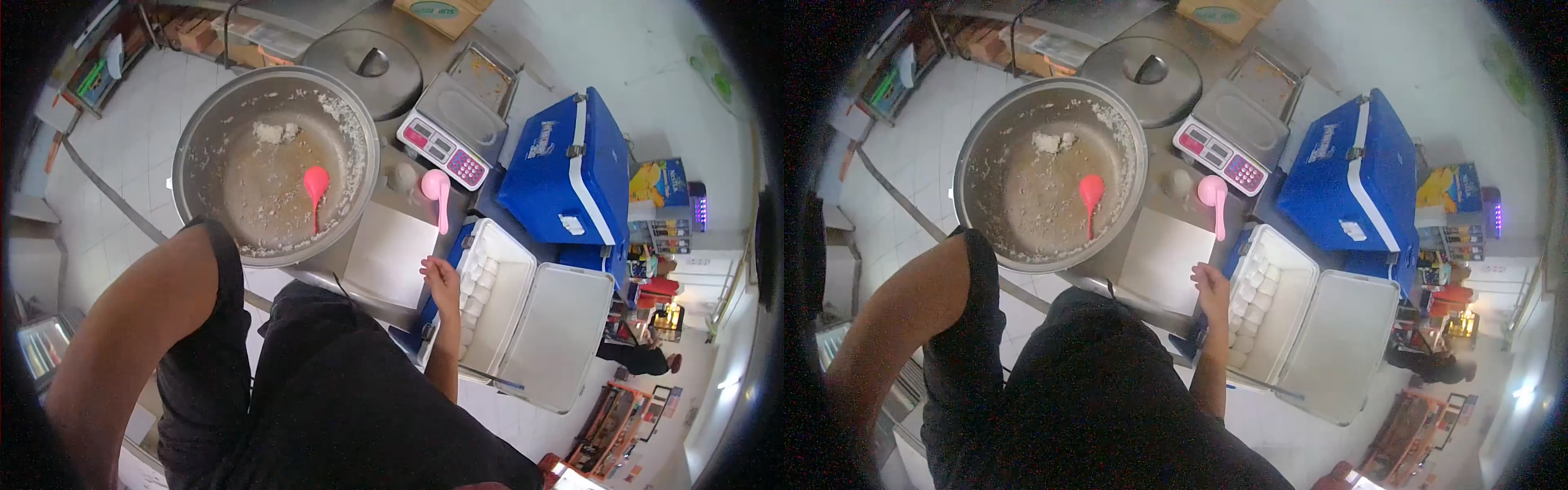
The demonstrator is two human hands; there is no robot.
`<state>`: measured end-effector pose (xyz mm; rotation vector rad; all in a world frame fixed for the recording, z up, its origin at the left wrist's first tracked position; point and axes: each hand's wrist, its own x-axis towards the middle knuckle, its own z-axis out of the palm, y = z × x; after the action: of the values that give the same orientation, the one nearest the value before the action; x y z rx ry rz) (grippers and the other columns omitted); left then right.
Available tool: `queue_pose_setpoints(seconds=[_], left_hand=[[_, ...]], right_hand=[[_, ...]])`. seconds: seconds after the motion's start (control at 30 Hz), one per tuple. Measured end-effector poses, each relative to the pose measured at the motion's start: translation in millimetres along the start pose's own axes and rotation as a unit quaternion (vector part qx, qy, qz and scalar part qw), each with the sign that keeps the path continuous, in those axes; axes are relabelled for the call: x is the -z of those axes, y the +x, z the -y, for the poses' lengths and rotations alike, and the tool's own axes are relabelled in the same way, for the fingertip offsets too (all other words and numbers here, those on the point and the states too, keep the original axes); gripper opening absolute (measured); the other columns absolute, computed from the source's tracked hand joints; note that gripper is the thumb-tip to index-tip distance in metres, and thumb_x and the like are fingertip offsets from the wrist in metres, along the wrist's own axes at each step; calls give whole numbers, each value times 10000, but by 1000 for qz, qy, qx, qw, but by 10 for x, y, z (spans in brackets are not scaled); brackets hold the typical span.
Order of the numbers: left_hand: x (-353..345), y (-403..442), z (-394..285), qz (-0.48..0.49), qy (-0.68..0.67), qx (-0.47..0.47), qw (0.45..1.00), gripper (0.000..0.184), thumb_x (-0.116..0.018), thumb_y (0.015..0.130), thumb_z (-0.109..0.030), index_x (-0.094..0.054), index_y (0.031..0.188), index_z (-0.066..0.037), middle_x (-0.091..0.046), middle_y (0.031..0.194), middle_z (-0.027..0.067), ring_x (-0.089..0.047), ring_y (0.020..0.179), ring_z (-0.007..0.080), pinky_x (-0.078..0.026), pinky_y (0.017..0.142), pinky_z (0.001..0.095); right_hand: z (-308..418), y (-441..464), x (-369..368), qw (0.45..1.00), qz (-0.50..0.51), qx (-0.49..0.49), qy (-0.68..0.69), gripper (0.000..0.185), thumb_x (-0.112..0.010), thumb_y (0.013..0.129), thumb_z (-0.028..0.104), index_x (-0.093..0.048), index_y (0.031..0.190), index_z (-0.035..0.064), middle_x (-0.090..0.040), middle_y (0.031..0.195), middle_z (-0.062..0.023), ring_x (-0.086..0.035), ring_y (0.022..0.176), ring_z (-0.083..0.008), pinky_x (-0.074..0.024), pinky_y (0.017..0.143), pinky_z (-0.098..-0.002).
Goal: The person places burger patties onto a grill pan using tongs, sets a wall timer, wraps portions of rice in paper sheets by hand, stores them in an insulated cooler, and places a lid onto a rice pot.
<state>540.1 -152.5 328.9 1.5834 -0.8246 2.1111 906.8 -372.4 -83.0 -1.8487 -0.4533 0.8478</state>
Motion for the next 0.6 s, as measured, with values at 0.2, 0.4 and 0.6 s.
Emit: queue_pose_setpoints(seconds=[0.2, 0.4, 0.6], left_hand=[[-283, 140, -283, 16, -5, -5, 1000, 359, -610, 905, -231, -573, 1158, 20, -597, 1144, 164, -601, 1069, 259, -504, 961, 420], [-567, 310, -543, 46, 7, -14, 999, 348, -617, 905, -222, -574, 1153, 19, -595, 1145, 165, -604, 1065, 259, -511, 958, 417], [-716, 432, -914, 81, 46, -18, 995, 338, -624, 905, -213, -575, 1147, 18, -593, 1146, 166, -606, 1060, 260, -518, 954, 415]], right_hand=[[-451, -353, 150, 1000, -16, -6, 26, 335, -640, 965, 279, -624, 1169, 14, -705, 1048, -88, -676, 877, -140, -531, 751, -265], [-737, -535, 235, 999, -10, -22, 39, 310, -629, 971, 257, -629, 1166, 17, -708, 1027, -87, -675, 849, -132, -526, 691, -232], [-887, -444, 137, 999, 40, -32, -3, 339, -619, 973, 278, -622, 1184, 12, -706, 1068, -92, -680, 876, -145, -528, 731, -263]])
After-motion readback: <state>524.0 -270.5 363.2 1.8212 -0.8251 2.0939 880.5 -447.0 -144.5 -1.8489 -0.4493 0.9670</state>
